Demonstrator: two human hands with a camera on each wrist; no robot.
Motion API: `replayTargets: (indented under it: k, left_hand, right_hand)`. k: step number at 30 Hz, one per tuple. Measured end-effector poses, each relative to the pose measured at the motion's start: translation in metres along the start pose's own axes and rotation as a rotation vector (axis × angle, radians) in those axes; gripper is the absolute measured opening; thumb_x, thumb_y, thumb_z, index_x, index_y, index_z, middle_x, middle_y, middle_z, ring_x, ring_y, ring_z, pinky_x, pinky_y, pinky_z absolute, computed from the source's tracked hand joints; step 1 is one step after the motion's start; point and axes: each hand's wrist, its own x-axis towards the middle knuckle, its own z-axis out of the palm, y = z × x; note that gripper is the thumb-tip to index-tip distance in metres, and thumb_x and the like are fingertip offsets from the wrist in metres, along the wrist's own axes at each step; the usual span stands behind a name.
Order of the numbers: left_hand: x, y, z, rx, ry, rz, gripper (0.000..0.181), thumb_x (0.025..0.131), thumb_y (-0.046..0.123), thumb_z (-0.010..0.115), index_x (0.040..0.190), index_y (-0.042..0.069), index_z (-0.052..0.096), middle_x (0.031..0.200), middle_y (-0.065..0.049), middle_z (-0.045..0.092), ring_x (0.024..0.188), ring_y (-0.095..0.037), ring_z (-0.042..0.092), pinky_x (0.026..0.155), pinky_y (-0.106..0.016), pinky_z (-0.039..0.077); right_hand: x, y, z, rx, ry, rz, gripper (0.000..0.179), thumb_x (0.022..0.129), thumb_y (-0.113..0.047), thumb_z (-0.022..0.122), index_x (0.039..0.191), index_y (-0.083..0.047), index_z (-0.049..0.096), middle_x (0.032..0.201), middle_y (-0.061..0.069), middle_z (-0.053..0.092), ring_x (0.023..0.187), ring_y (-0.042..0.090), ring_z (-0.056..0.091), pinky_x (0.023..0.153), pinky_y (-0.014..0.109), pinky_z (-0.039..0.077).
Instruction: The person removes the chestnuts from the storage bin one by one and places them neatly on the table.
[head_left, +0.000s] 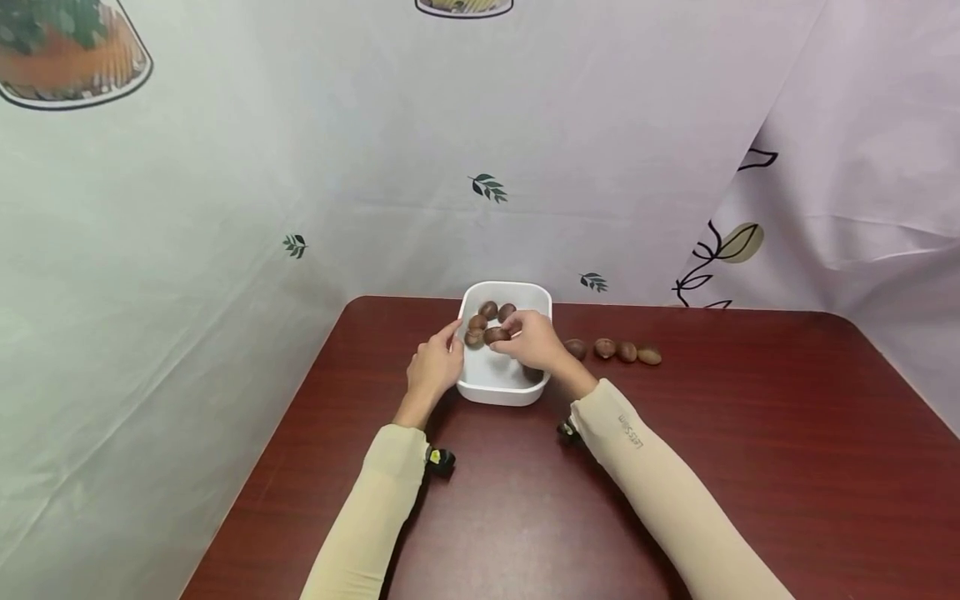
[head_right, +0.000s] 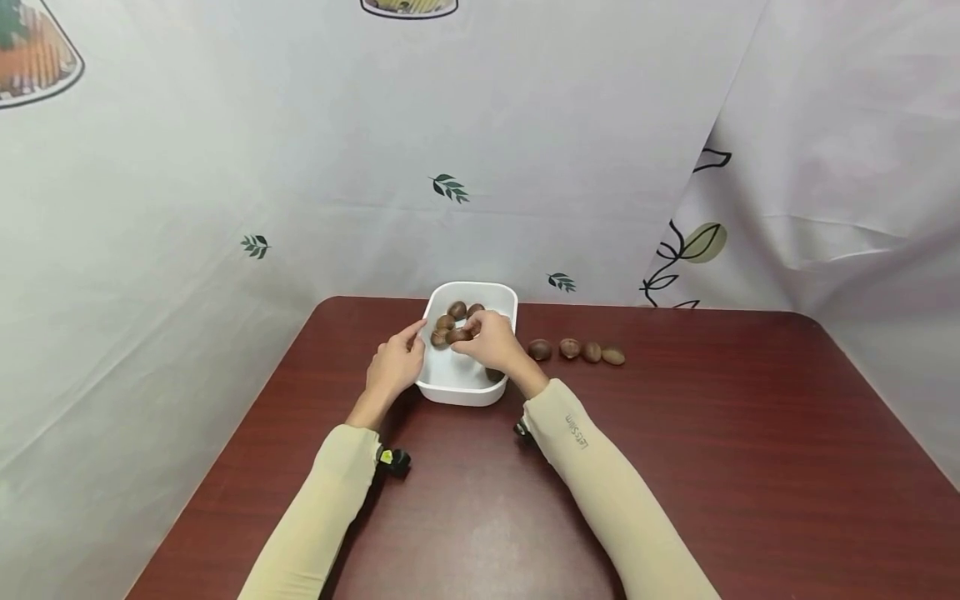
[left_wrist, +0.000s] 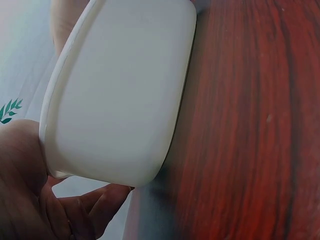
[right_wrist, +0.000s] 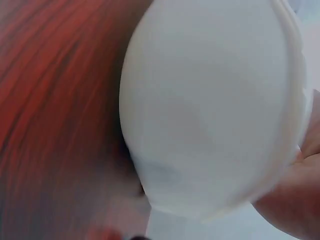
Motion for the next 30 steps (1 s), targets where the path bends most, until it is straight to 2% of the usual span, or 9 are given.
replayTargets:
  k: [7,10,16,20,24,30]
  left_hand:
    - [0.001,0.0,0.0,0.016,-0.005,-0.022,0.045,0.099,0.033,0.043,0.142,0.036,0.055,0.131,-0.012,0.064,0.096,-0.042,0.066,0.074,-0.056,0.05]
    - [0.001,0.0,0.0,0.02,-0.008,-0.027,0.045,0.099,0.034,0.042,0.142,0.036,0.054,0.131,-0.013,0.064,0.095,-0.041,0.066,0.073,-0.056,0.05]
    - [0.002,-0.001,0.0,0.015,-0.004,-0.026,0.046,0.099,0.033,0.042,0.143,0.036,0.054,0.131,-0.012,0.063,0.093,-0.041,0.066,0.072,-0.056,0.05]
    - [0.001,-0.001,0.0,0.01,-0.01,-0.02,0.046,0.098,0.033,0.042,0.143,0.036,0.054,0.132,-0.012,0.063,0.095,-0.042,0.066,0.073,-0.057,0.05]
    - [0.001,-0.001,0.001,0.005,-0.011,-0.02,0.047,0.098,0.034,0.041,0.143,0.036,0.054,0.132,-0.013,0.063,0.095,-0.042,0.066,0.073,-0.057,0.05]
    - [0.002,-0.001,0.001,0.004,-0.003,-0.022,0.046,0.098,0.033,0.042,0.143,0.036,0.054,0.131,-0.013,0.064,0.093,-0.042,0.066,0.072,-0.056,0.049]
  right_hand:
    - [-0.014,0.01,-0.027,0.066,0.021,0.064,0.027,0.079,-0.02,0.082,0.097,-0.003,0.073,0.086,0.008,0.073,0.069,0.019,0.069,0.061,0.027,0.054]
    - [-0.019,0.015,-0.038,0.051,0.054,0.055,0.027,0.079,-0.023,0.083,0.096,-0.005,0.073,0.088,0.006,0.073,0.075,0.019,0.067,0.062,0.026,0.052]
    - [-0.029,0.024,-0.057,0.085,0.053,0.05,0.026,0.081,-0.019,0.082,0.1,-0.005,0.073,0.087,0.008,0.073,0.066,0.016,0.065,0.057,0.029,0.053]
    - [-0.038,0.03,-0.07,0.114,0.048,0.079,0.026,0.082,-0.017,0.081,0.102,-0.002,0.072,0.091,0.01,0.074,0.07,0.023,0.068,0.057,0.03,0.055]
    - [-0.044,0.04,-0.08,0.091,0.047,0.126,0.028,0.082,-0.018,0.08,0.101,0.001,0.072,0.087,0.011,0.073,0.073,0.031,0.068,0.057,0.03,0.055]
    - [-0.051,0.055,-0.088,-0.001,-0.011,0.198,0.032,0.081,-0.024,0.081,0.098,0.003,0.072,0.077,0.008,0.069,0.06,0.022,0.065,0.055,0.028,0.053]
